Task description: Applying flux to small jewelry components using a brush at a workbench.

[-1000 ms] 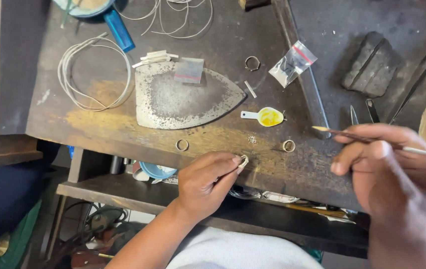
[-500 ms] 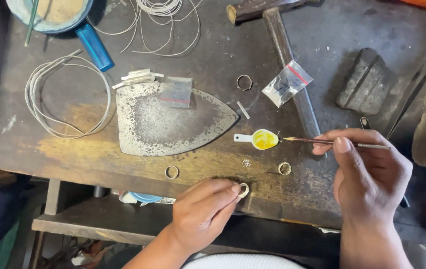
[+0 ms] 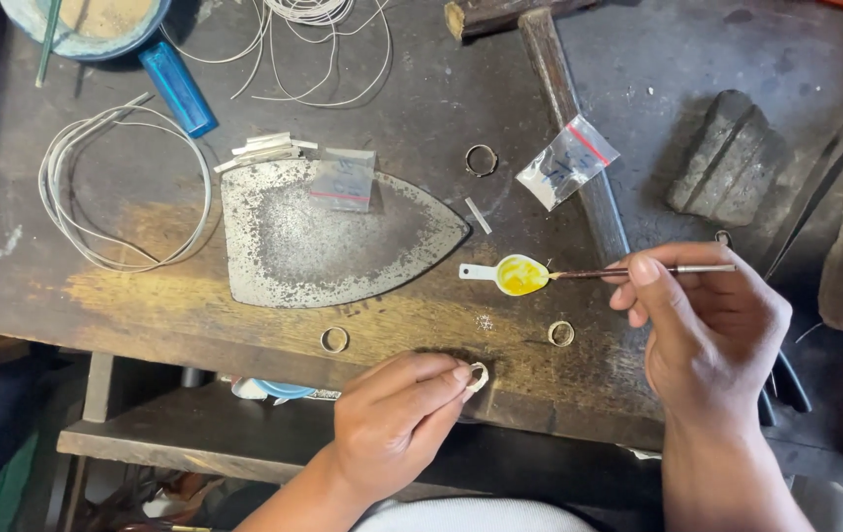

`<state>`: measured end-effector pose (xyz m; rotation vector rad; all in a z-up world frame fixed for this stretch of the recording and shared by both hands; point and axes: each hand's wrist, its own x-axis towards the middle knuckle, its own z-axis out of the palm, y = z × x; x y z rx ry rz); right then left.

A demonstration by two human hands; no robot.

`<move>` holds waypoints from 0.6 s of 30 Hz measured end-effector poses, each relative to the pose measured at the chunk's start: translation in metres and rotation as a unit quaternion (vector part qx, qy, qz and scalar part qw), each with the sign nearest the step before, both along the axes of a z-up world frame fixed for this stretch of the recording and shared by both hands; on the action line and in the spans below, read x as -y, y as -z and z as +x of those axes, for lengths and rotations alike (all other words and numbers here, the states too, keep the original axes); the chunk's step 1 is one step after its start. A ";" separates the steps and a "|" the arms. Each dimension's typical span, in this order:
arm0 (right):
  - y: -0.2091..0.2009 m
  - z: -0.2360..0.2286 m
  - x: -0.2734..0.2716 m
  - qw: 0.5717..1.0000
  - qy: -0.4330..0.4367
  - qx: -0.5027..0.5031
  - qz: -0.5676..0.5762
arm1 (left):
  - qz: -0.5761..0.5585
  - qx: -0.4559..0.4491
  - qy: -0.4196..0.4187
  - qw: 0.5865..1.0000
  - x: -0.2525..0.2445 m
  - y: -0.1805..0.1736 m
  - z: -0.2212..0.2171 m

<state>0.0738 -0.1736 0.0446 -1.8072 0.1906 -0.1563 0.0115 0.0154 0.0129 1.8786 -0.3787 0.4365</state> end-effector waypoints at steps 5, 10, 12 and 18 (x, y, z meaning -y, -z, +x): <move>-0.001 -0.003 -0.002 1.000 -0.011 0.016 -0.017 | -0.009 -0.006 -0.003 1.000 -0.001 0.001 -0.002; -0.001 -0.002 -0.004 0.999 -0.011 0.000 -0.034 | -0.016 -0.009 0.001 1.000 -0.001 -0.002 0.000; -0.001 -0.004 -0.004 0.999 -0.014 -0.005 -0.044 | -0.018 -0.013 0.005 1.000 -0.001 -0.002 -0.001; -0.002 -0.004 -0.004 0.997 -0.025 -0.010 -0.075 | -0.018 -0.011 0.007 1.000 -0.001 -0.002 0.001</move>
